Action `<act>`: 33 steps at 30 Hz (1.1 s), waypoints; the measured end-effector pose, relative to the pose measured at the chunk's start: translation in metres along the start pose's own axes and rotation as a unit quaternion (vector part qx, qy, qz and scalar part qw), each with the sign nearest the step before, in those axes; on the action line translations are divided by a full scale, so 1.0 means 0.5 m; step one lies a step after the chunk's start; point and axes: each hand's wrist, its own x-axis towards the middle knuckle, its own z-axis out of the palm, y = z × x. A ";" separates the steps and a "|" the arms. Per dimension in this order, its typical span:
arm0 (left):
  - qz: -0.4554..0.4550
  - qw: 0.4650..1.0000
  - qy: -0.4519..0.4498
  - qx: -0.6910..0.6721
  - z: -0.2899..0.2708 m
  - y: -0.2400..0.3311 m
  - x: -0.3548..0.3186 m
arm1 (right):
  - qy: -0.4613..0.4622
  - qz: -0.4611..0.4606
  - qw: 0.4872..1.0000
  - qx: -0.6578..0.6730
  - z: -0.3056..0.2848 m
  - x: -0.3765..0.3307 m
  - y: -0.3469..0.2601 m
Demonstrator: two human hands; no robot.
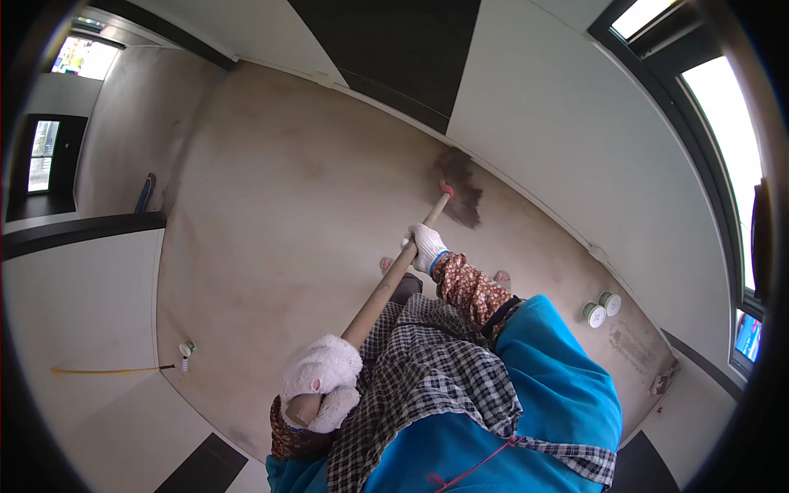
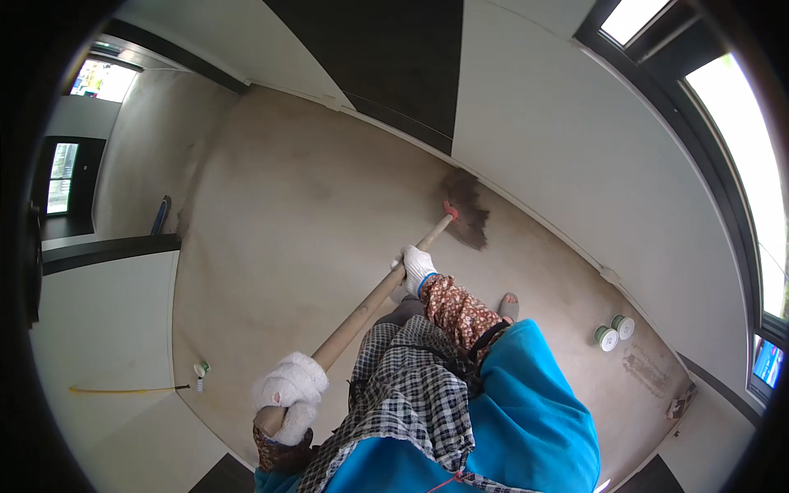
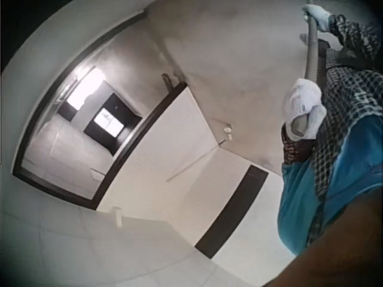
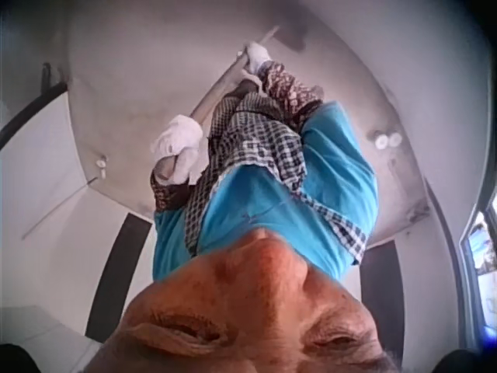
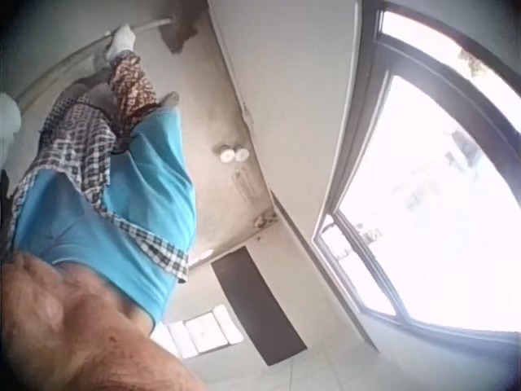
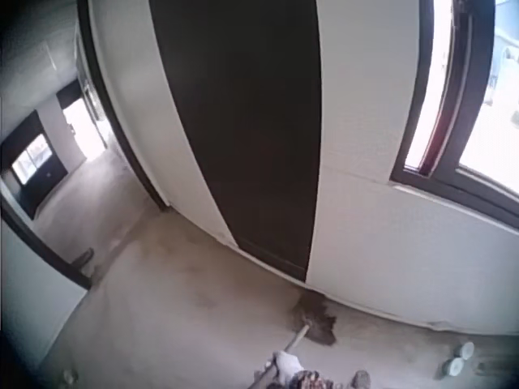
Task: Sweeping a concrete floor in a room using a long-handled broom.
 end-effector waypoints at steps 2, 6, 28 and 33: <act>-0.175 0.974 0.141 0.026 -0.071 0.085 -0.070 | -0.080 0.024 0.995 -0.062 0.155 -0.040 0.057; 0.030 0.985 0.163 -0.056 -0.184 0.010 -0.054 | -0.050 0.015 0.999 0.005 0.157 -0.087 0.068; 0.066 0.988 0.053 -0.127 -0.719 -0.060 0.211 | -0.094 0.056 0.993 0.044 0.731 0.065 0.107; 0.038 0.974 -0.013 -0.222 -0.809 -0.169 0.272 | -0.020 0.075 0.995 0.065 0.651 0.052 0.077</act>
